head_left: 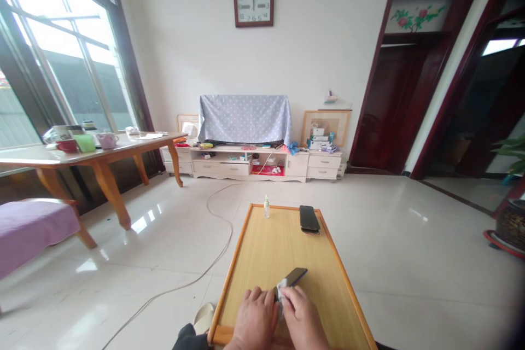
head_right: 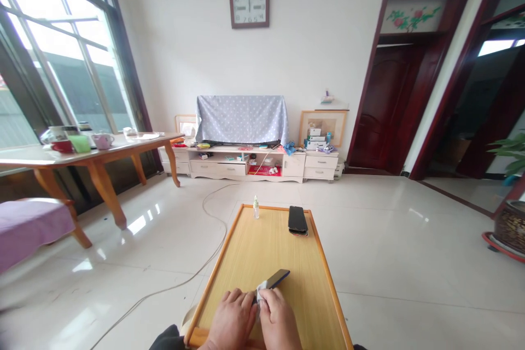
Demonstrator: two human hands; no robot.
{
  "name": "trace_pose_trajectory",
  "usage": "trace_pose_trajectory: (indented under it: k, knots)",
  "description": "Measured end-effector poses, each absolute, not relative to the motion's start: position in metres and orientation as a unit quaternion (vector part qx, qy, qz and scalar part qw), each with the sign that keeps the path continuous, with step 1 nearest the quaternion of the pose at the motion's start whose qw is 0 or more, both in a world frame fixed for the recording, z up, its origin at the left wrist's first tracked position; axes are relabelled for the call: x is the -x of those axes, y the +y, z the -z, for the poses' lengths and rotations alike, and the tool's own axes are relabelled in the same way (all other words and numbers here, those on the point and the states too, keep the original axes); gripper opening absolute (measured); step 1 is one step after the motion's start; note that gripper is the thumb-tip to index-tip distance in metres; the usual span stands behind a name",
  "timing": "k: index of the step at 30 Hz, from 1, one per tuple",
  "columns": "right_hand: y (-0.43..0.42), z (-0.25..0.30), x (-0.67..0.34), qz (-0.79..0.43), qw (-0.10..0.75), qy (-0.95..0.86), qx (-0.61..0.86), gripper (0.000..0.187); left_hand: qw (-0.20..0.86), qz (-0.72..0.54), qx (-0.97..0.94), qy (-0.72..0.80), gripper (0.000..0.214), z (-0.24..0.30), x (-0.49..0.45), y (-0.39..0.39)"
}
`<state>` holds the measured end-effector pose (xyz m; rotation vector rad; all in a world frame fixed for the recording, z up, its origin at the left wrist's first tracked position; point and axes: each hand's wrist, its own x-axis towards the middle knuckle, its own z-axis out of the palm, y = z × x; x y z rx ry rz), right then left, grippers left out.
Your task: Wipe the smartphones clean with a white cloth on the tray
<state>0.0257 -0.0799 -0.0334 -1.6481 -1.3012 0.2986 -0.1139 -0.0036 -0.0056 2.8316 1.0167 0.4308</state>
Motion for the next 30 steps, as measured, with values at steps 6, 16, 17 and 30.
trace_pose_trajectory:
  k: [6, 16, 17, 30]
  knots:
    - [-0.068, 0.025, -0.051, -0.142, 0.525, -0.471, 0.694, 0.034, 0.084, -0.163, -0.927, 0.327, 0.026, 0.003, 0.117, -0.007]
    - [-0.055, 0.044, -0.089, -0.056, 0.468, -0.447, 0.76, 0.029, 0.305, -0.183, -0.832, 0.426, 0.045, 0.017, 0.104, -0.002]
    - [-0.056, 0.048, -0.086, -0.046, 0.451, -0.465, 0.761, 0.029, 0.305, -0.173, -0.827, 0.44, 0.044, 0.015, 0.103, 0.0]
    - [-0.05, 0.048, -0.073, -0.032, 0.277, -0.519, 0.808, 0.029, 0.183, -0.044, -0.83, 0.524, 0.03, 0.017, 0.078, 0.015]
